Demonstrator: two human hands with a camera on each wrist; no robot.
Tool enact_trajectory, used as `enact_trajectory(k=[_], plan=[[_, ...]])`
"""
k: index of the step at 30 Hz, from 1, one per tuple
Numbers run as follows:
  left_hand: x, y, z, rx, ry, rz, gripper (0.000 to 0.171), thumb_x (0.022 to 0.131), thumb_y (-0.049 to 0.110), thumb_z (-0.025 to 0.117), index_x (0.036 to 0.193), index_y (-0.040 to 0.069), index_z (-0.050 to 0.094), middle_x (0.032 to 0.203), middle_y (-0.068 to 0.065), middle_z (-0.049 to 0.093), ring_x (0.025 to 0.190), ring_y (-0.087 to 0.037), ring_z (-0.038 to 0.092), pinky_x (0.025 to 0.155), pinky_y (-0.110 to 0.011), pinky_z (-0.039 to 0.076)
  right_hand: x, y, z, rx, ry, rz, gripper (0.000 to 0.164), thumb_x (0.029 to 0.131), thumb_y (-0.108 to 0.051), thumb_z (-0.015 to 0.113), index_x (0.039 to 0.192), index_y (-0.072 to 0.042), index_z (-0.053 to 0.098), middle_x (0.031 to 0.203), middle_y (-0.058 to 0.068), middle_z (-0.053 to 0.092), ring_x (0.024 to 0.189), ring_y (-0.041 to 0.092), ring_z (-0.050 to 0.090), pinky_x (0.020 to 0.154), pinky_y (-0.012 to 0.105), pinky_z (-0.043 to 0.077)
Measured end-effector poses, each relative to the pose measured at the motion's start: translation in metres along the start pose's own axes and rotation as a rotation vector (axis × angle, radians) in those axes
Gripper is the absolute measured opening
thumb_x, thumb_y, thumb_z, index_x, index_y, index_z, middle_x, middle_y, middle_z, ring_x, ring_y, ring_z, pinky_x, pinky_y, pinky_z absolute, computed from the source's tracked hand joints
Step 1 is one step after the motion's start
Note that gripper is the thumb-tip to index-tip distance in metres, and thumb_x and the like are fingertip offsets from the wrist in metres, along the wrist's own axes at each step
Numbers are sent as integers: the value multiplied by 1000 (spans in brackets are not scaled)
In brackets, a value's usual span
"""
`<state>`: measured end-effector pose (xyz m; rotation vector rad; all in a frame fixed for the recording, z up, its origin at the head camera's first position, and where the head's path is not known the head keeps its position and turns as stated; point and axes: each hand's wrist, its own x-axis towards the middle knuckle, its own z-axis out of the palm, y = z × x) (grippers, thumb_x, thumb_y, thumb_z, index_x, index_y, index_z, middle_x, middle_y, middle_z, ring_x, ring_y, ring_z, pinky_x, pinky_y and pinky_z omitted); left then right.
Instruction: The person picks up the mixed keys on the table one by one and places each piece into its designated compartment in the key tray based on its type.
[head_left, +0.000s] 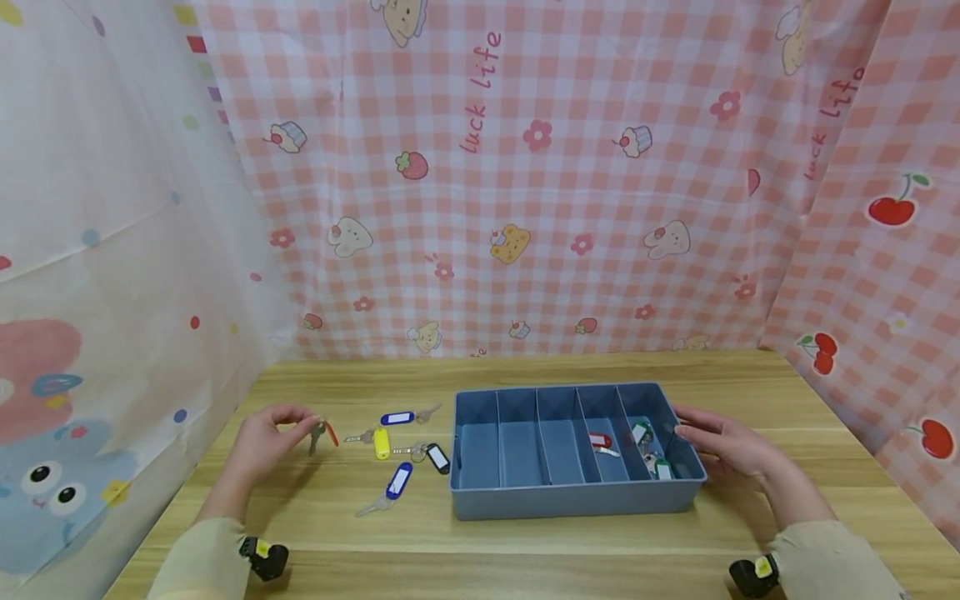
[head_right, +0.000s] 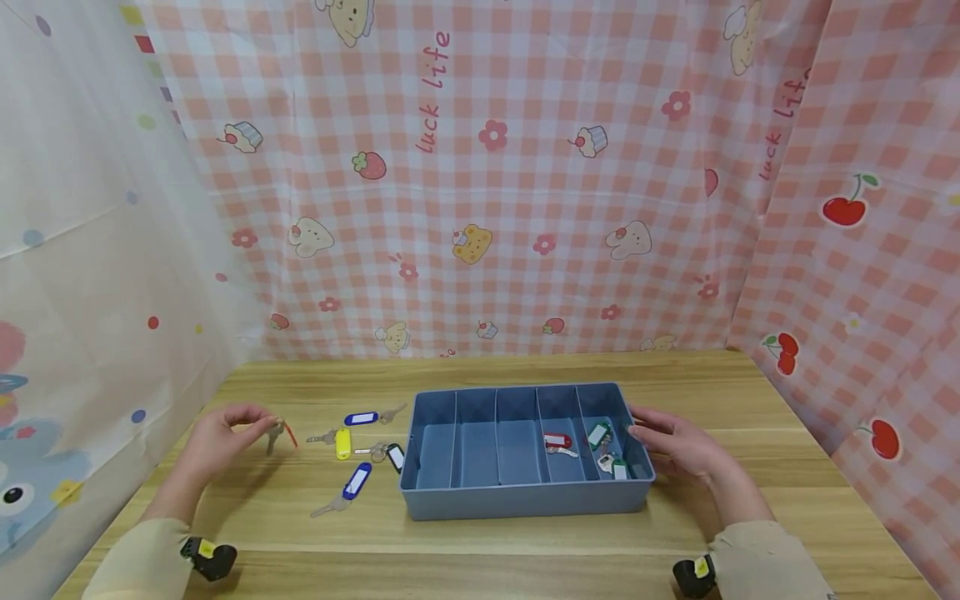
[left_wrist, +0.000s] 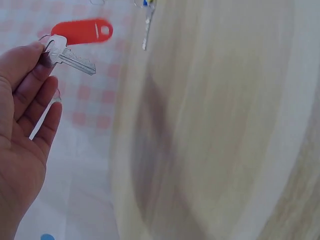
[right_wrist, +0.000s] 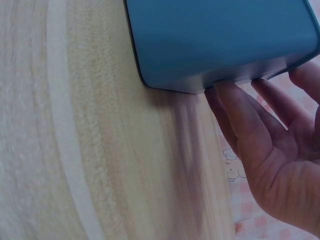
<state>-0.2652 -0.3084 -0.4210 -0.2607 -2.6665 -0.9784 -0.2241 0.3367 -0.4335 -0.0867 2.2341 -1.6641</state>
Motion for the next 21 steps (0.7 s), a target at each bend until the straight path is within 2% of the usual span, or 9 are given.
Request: enact_trajectory(k=[5, 13, 21], plan=[[3, 9, 2, -28, 10, 29, 21, 93, 23, 72, 94, 3, 75, 97, -13, 72, 101, -35, 63, 86, -55, 48, -1, 0, 0, -5, 0, 1, 68, 105, -30, 51, 153, 6, 18, 152, 35, 26, 130, 45, 44, 97, 50, 47], [8, 24, 8, -69, 17, 45, 20, 93, 24, 72, 94, 5, 75, 98, -11, 72, 98, -30, 62, 83, -52, 49, -1, 0, 1, -3, 8, 5, 69, 104, -30, 52, 153, 5, 20, 152, 34, 27, 130, 42, 45, 98, 49, 47], [14, 40, 15, -104, 8, 69, 18, 92, 23, 73, 93, 5, 74, 98, -10, 71, 96, -29, 63, 87, -50, 47, 0, 1, 0, 4, 5, 0, 68, 104, -29, 52, 153, 6, 20, 152, 34, 28, 128, 40, 47, 97, 49, 48]])
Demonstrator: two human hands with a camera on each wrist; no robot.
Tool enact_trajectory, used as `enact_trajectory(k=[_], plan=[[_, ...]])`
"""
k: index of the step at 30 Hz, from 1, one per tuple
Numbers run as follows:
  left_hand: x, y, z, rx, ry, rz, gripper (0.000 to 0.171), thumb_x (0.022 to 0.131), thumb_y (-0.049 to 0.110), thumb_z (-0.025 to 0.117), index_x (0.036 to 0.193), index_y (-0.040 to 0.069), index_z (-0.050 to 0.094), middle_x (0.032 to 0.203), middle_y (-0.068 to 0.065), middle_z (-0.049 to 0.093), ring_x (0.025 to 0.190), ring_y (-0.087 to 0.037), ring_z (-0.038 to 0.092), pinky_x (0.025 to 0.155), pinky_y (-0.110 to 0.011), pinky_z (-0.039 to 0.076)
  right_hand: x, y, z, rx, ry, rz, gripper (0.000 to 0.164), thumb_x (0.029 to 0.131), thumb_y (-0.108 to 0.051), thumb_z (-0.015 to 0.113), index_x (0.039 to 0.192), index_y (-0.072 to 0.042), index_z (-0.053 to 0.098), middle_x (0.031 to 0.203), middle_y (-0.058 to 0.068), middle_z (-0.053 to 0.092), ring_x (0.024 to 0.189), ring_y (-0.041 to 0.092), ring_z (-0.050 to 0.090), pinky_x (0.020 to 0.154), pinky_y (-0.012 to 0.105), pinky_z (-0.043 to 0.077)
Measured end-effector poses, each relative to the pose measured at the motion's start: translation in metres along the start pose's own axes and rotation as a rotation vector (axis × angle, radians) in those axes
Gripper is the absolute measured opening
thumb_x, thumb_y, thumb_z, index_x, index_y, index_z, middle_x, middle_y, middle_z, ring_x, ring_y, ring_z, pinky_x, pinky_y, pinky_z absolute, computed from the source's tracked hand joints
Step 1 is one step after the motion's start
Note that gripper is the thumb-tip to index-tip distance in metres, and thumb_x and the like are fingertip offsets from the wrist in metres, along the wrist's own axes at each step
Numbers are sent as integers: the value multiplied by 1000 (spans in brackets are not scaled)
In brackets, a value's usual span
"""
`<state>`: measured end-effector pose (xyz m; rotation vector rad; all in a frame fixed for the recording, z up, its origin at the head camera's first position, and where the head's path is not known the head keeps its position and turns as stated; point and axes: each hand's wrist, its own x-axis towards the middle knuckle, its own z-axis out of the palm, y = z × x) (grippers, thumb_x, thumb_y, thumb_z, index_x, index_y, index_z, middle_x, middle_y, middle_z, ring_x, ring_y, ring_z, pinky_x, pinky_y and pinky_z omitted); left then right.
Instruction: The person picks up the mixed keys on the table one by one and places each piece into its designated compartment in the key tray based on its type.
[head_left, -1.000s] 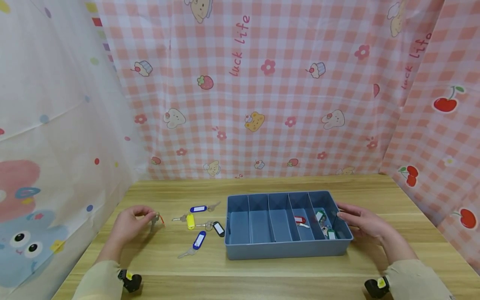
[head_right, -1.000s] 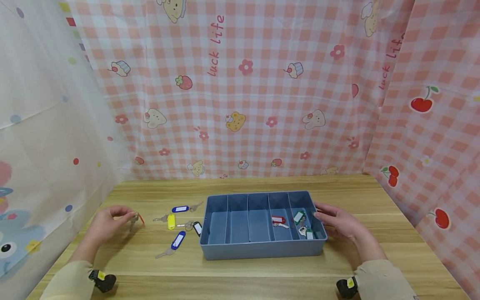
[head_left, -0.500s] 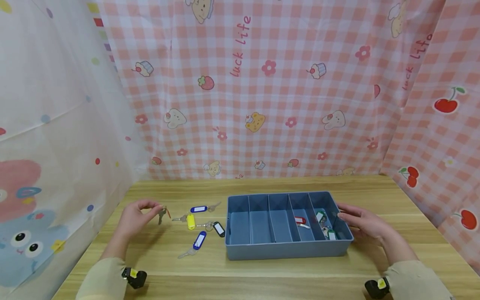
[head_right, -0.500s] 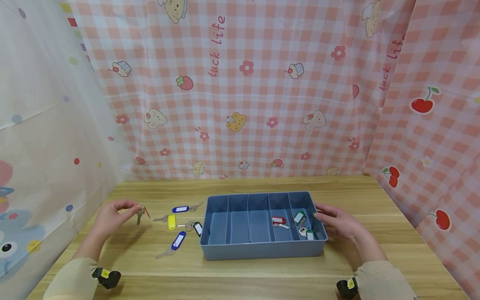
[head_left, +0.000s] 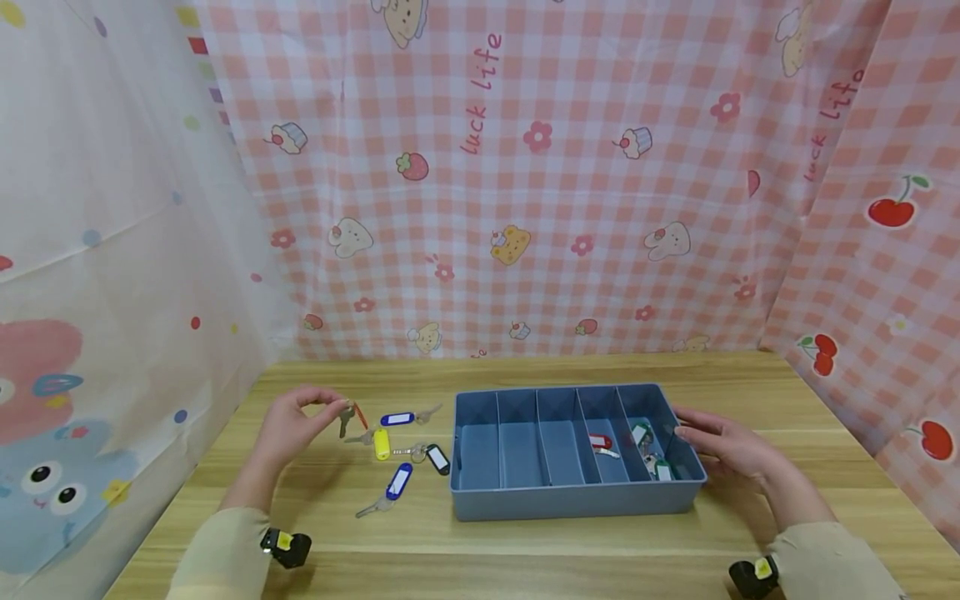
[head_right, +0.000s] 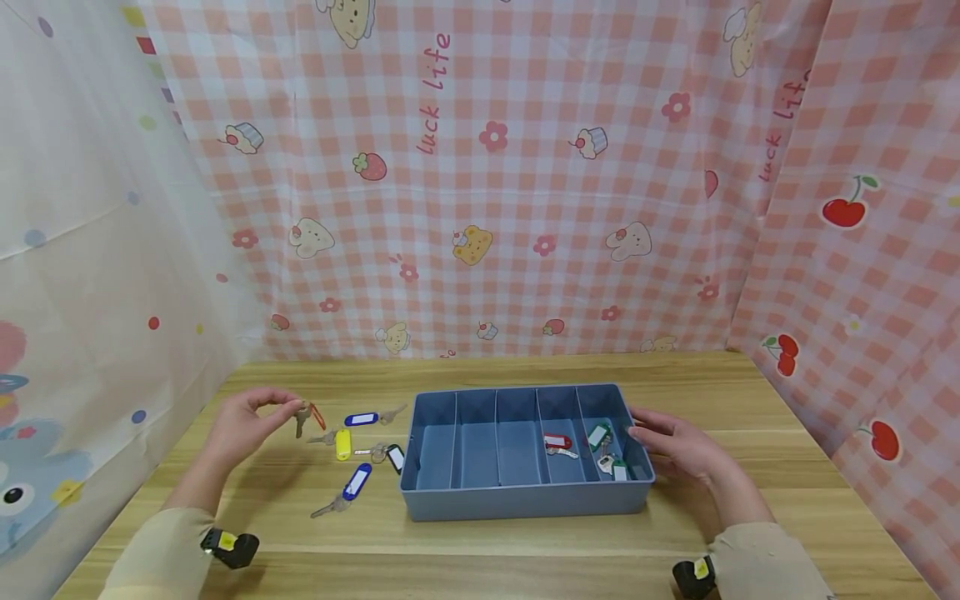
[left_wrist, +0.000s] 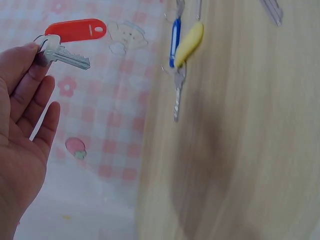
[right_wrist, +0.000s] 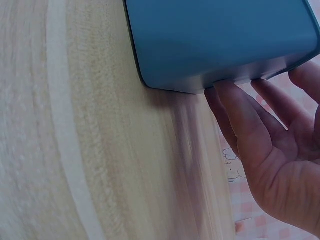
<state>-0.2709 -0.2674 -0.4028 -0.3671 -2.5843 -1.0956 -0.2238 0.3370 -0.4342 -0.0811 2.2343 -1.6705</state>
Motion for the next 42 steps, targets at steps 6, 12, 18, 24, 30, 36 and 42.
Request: enact_trajectory(k=[6, 12, 18, 24, 30, 36, 42], plan=[[5, 11, 8, -26, 14, 34, 15, 91, 20, 74, 93, 5, 74, 98, -11, 71, 97, -29, 62, 89, -53, 47, 1, 0, 0, -2, 2, -3, 68, 104, -29, 53, 153, 6, 20, 152, 34, 29, 127, 37, 48, 97, 47, 49], [11, 22, 18, -63, 37, 82, 12, 90, 16, 75, 91, 4, 75, 97, -11, 72, 97, -30, 63, 90, -53, 46, 1, 1, 0, -6, 1, -2, 68, 104, -29, 52, 153, 6, 20, 152, 34, 28, 128, 38, 47, 98, 47, 48], [18, 38, 29, -109, 25, 118, 9, 90, 15, 75, 90, 6, 75, 96, -8, 72, 96, -27, 64, 90, -49, 47, 0, 1, -1, -9, 7, 6, 68, 104, -30, 53, 153, 5, 20, 153, 33, 27, 131, 43, 43, 100, 50, 46], [21, 53, 40, -158, 10, 146, 6, 89, 12, 76, 90, 6, 75, 95, -7, 72, 96, -27, 64, 92, -49, 46, 0, 0, 0, -15, 3, 2, 69, 104, -30, 53, 153, 5, 20, 153, 34, 25, 131, 44, 43, 100, 50, 46], [25, 65, 54, -192, -8, 177, 7, 89, 13, 75, 90, 7, 75, 96, -6, 72, 96, -27, 65, 94, -52, 46, 0, -1, 0, -14, 0, 0, 68, 104, -30, 52, 153, 5, 19, 153, 34, 25, 130, 43, 44, 99, 50, 46], [29, 80, 67, -239, -48, 212, 7, 90, 14, 75, 91, 8, 76, 94, -3, 72, 96, -25, 65, 92, -51, 47, 0, -1, 1, -7, 5, 14, 70, 104, -31, 53, 154, 4, 19, 153, 34, 25, 131, 42, 44, 99, 49, 46], [33, 97, 82, -286, -103, 238, 6, 90, 17, 75, 90, 11, 76, 93, 1, 72, 97, -21, 65, 97, -53, 44, 0, -1, 1, -4, 5, 14, 69, 104, -31, 52, 154, 4, 19, 153, 34, 27, 128, 38, 47, 97, 46, 48]])
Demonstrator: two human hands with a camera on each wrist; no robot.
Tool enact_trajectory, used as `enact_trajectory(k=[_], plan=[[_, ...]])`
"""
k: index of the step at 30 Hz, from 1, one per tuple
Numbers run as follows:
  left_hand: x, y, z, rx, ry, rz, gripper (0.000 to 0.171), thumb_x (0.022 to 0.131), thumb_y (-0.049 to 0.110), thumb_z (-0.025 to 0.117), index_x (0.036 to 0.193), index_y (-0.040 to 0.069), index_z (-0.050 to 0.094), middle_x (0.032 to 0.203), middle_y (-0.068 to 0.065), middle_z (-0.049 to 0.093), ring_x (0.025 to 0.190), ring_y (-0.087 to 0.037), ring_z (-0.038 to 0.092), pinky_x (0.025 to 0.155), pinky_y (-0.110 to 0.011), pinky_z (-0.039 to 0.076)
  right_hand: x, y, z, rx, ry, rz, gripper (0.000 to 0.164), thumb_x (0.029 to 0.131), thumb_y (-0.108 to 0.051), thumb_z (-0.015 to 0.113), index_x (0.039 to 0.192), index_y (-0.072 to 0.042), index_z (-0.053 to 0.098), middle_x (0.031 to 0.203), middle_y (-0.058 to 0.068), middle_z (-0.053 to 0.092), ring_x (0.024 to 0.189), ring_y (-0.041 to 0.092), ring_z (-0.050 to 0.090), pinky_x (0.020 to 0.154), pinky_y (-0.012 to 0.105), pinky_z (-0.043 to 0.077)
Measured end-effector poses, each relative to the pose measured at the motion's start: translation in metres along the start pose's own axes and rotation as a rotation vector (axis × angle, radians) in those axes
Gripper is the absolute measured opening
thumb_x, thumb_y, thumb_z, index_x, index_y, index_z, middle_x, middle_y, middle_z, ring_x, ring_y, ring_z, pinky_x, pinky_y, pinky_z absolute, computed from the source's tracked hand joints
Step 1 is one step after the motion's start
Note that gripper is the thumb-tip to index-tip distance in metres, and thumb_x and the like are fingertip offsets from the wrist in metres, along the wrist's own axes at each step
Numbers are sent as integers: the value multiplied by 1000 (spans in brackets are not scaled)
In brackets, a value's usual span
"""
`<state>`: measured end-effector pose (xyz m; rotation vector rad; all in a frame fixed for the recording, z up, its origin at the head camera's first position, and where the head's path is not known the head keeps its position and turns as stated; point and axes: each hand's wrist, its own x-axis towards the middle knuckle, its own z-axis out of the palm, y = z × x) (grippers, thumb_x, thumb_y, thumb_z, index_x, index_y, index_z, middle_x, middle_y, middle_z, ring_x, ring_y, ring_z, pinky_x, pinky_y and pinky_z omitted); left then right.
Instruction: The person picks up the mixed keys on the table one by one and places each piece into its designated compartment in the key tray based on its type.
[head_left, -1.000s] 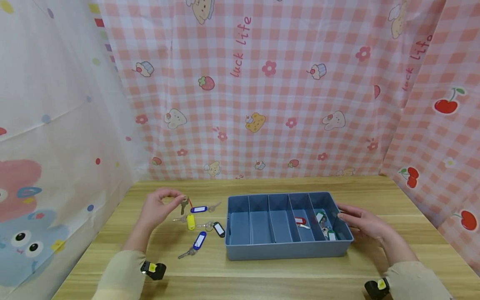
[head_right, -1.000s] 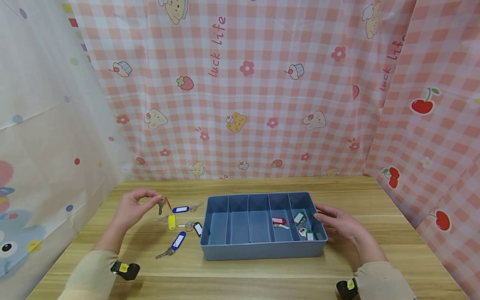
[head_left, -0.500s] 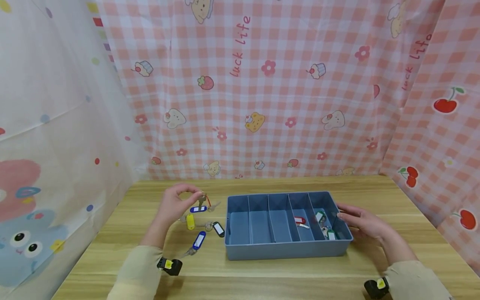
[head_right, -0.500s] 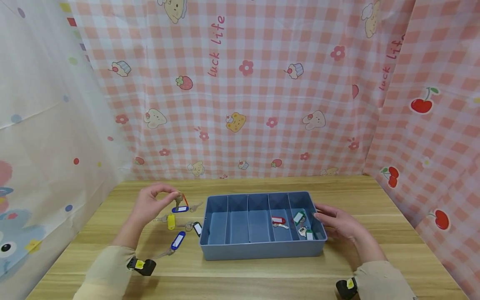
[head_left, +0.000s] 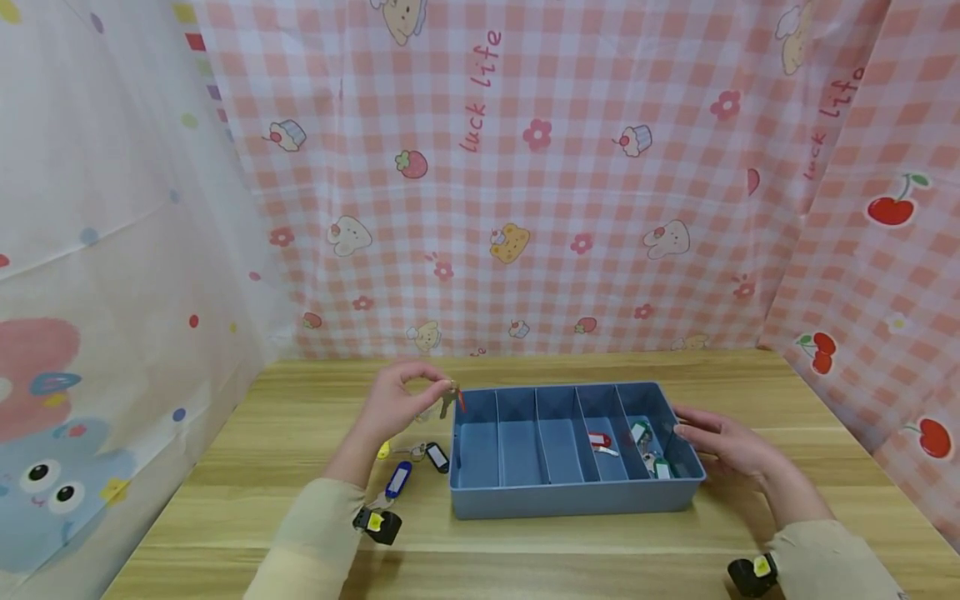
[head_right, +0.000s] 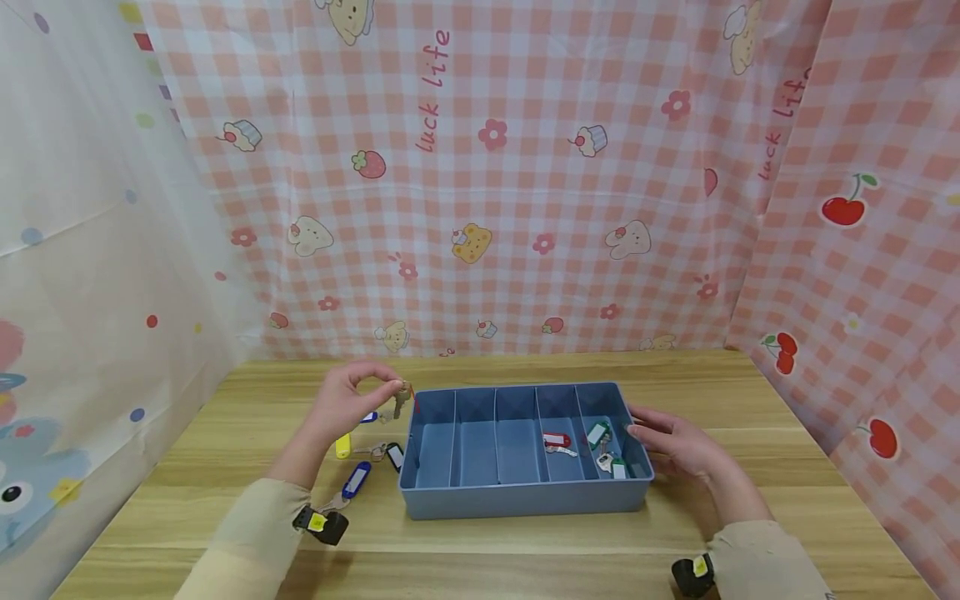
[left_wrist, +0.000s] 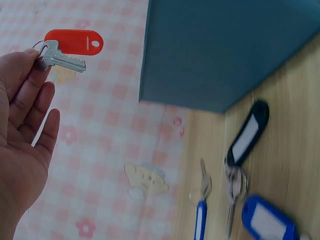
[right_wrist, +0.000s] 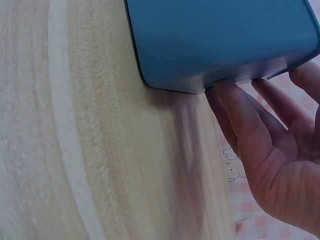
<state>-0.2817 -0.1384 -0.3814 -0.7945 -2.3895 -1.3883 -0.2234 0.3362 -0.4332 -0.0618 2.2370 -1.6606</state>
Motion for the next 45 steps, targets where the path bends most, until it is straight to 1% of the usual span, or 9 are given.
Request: enact_trajectory(k=[3, 13, 17, 20, 24, 28, 34, 42, 45], plan=[[4, 7, 10, -2, -27, 25, 5, 90, 16, 75, 90, 10, 76, 93, 2, 72, 97, -20, 64, 98, -52, 44, 0, 0, 0, 6, -5, -3, 69, 105, -30, 52, 154, 5, 18, 152, 34, 27, 128, 38, 47, 97, 46, 49], [15, 24, 39, 18, -131, 141, 4, 90, 14, 74, 92, 12, 77, 92, 5, 70, 92, -14, 63, 86, -40, 52, 0, 0, -2, 67, -52, -24, 69, 105, -27, 50, 153, 8, 15, 152, 35, 27, 122, 25, 53, 95, 41, 50], [21, 27, 50, 31, -157, 197, 3, 90, 14, 74, 92, 12, 76, 92, 6, 71, 92, -11, 63, 92, -38, 50, 0, 1, -2, 65, -48, -23, 69, 105, -28, 51, 153, 7, 16, 152, 35, 28, 122, 25, 53, 95, 41, 51], [26, 32, 57, 40, -173, 235, 4, 91, 15, 74, 91, 11, 76, 92, 5, 72, 92, -11, 64, 104, -42, 43, 0, 0, -1, 68, -42, -19, 69, 105, -28, 52, 153, 7, 17, 152, 34, 28, 122, 25, 53, 95, 41, 50], [30, 42, 66, 41, -185, 235, 5, 91, 16, 73, 91, 13, 76, 94, 5, 72, 93, -10, 64, 102, -43, 44, 0, 1, -1, 61, -39, -21, 69, 105, -28, 52, 153, 7, 17, 152, 35, 27, 124, 28, 51, 95, 41, 50], [33, 49, 76, 28, -189, 237, 5, 91, 17, 74, 92, 13, 77, 95, 6, 72, 95, -11, 62, 92, -36, 49, 1, 1, -1, 52, -36, -24, 69, 105, -28, 52, 153, 8, 17, 152, 35, 27, 127, 32, 48, 97, 43, 49], [39, 62, 91, -21, -199, 281, 6, 91, 14, 73, 92, 10, 77, 94, 1, 72, 94, -13, 63, 92, -35, 50, 0, 1, -1, 50, -34, -21, 69, 105, -28, 52, 153, 8, 17, 152, 35, 27, 128, 34, 47, 98, 44, 48], [47, 77, 109, -57, -233, 281, 7, 91, 14, 73, 95, 9, 77, 93, 2, 72, 93, -10, 61, 90, -29, 49, 0, 0, -1, 28, -29, -9, 70, 105, -29, 51, 153, 7, 16, 153, 36, 23, 133, 44, 40, 102, 50, 44], [50, 80, 117, -77, -264, 278, 8, 91, 14, 73, 96, 8, 77, 93, 1, 73, 93, -9, 61, 91, -30, 49, -1, 0, -1, 27, -24, -12, 69, 105, -29, 51, 153, 7, 17, 153, 36, 24, 133, 44, 41, 102, 50, 44]])
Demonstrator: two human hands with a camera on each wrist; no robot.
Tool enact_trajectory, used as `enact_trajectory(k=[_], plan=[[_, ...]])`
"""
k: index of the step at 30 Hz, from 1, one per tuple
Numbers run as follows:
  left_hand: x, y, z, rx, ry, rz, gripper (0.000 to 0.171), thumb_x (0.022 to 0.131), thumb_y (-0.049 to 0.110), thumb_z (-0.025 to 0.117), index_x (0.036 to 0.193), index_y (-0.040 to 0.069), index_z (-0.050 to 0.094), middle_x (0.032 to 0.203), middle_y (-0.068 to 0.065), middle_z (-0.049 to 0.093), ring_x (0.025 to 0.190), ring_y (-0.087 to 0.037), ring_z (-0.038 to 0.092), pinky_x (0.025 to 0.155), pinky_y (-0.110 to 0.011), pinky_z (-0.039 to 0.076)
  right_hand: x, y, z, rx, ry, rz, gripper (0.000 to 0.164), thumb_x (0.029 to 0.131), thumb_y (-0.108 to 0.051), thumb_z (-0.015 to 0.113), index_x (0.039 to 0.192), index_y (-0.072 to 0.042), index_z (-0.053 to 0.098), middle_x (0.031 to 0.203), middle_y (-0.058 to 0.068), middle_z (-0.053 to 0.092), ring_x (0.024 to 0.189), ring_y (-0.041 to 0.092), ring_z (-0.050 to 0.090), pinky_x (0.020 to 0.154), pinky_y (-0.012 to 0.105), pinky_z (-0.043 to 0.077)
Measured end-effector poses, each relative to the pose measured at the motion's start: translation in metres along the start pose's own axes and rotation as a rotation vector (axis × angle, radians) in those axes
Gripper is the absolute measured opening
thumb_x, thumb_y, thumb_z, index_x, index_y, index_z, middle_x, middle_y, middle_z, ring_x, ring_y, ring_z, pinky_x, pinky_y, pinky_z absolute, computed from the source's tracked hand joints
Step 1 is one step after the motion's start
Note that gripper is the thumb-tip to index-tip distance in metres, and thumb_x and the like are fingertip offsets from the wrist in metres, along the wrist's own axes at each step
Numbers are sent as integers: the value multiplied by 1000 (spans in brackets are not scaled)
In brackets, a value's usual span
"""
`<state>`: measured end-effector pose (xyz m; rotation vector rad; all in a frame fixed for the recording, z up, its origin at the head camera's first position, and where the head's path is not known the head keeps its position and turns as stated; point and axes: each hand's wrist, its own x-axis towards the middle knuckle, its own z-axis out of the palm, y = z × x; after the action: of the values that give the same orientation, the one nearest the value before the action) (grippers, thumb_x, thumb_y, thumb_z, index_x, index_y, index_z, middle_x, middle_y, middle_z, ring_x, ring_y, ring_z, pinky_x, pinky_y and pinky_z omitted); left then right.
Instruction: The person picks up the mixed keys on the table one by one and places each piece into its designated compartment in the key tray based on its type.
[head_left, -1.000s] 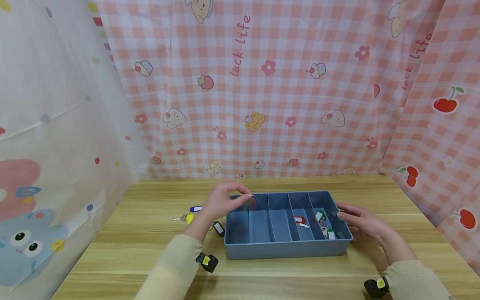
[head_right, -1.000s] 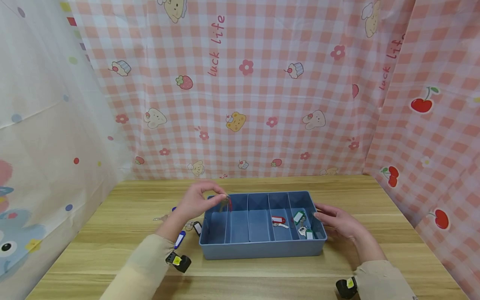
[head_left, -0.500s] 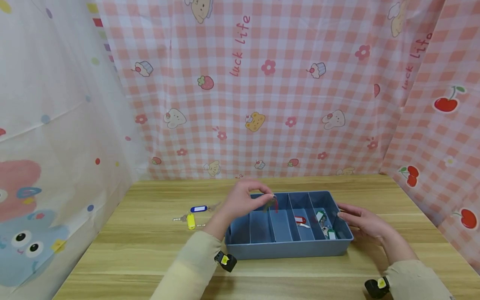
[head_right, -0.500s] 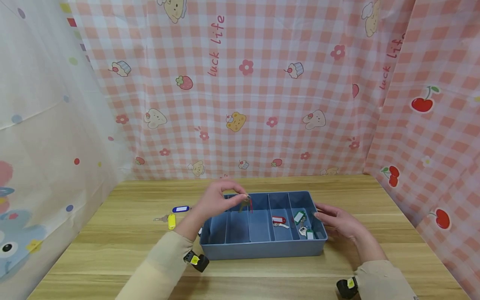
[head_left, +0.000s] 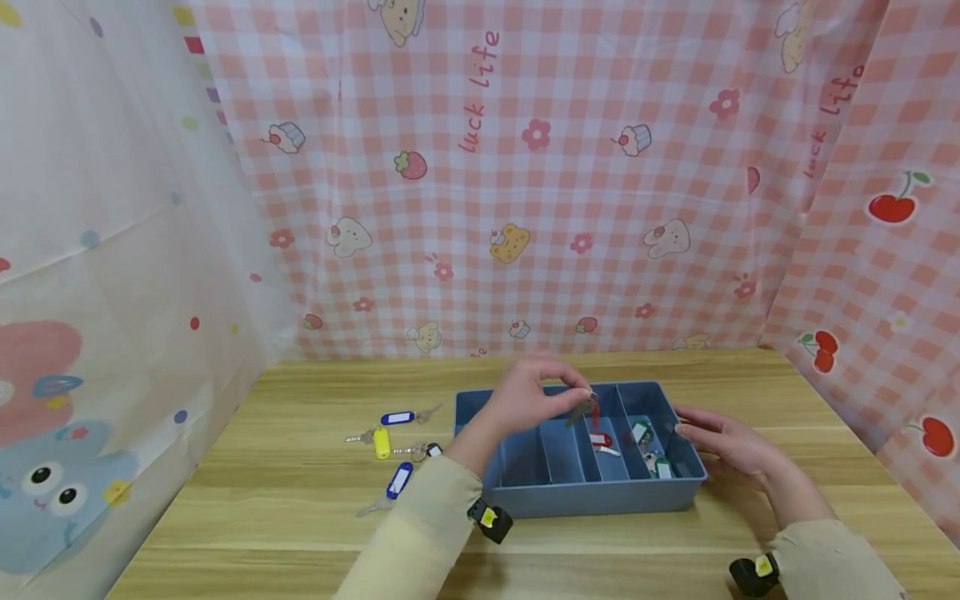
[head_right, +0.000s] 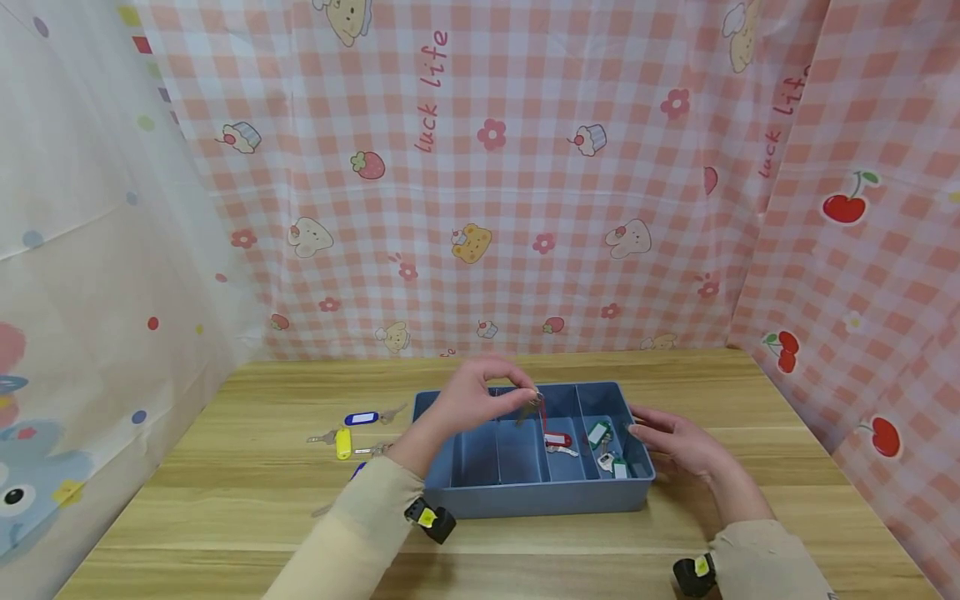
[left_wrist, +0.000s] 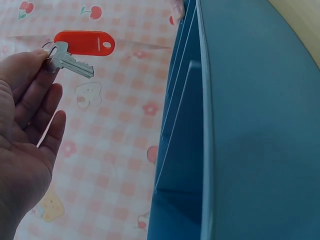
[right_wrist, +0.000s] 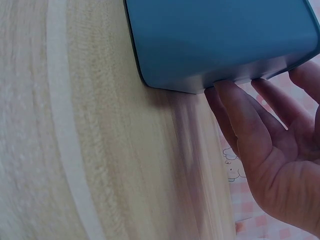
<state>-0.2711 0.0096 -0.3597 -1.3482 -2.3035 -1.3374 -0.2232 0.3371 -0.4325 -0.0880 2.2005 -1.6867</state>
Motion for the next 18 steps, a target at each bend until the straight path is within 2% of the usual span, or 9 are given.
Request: enact_trajectory(k=[5, 9, 13, 18], plan=[[7, 1, 11, -48, -55, -18, 9, 92, 12, 72, 98, 6, 76, 95, -3, 73, 92, -6, 62, 86, -25, 50, 0, 0, 0, -2, -1, -11, 69, 105, -28, 51, 153, 8, 17, 152, 36, 25, 129, 40, 45, 100, 50, 45], [12, 2, 18, -76, -99, -38, 10, 93, 12, 71, 99, 6, 76, 94, -3, 73, 85, -3, 60, 76, -19, 49, -1, -1, 0, 2, -4, -17, 69, 105, -27, 51, 152, 9, 17, 151, 37, 27, 126, 35, 49, 99, 48, 47], [16, 2, 23, -105, -146, -94, 11, 94, 14, 70, 99, 7, 76, 93, 0, 72, 81, -1, 59, 70, -20, 50, -1, -2, 1, 8, -8, -18, 69, 105, -27, 52, 152, 9, 17, 151, 37, 26, 126, 35, 48, 98, 48, 47], [21, 0, 28, -110, -211, -157, 12, 94, 17, 70, 100, 9, 77, 92, 5, 71, 82, -1, 60, 72, -19, 51, -1, -2, 1, 0, 2, -8, 69, 105, -28, 52, 152, 8, 17, 151, 37, 26, 128, 39, 47, 99, 50, 46]])
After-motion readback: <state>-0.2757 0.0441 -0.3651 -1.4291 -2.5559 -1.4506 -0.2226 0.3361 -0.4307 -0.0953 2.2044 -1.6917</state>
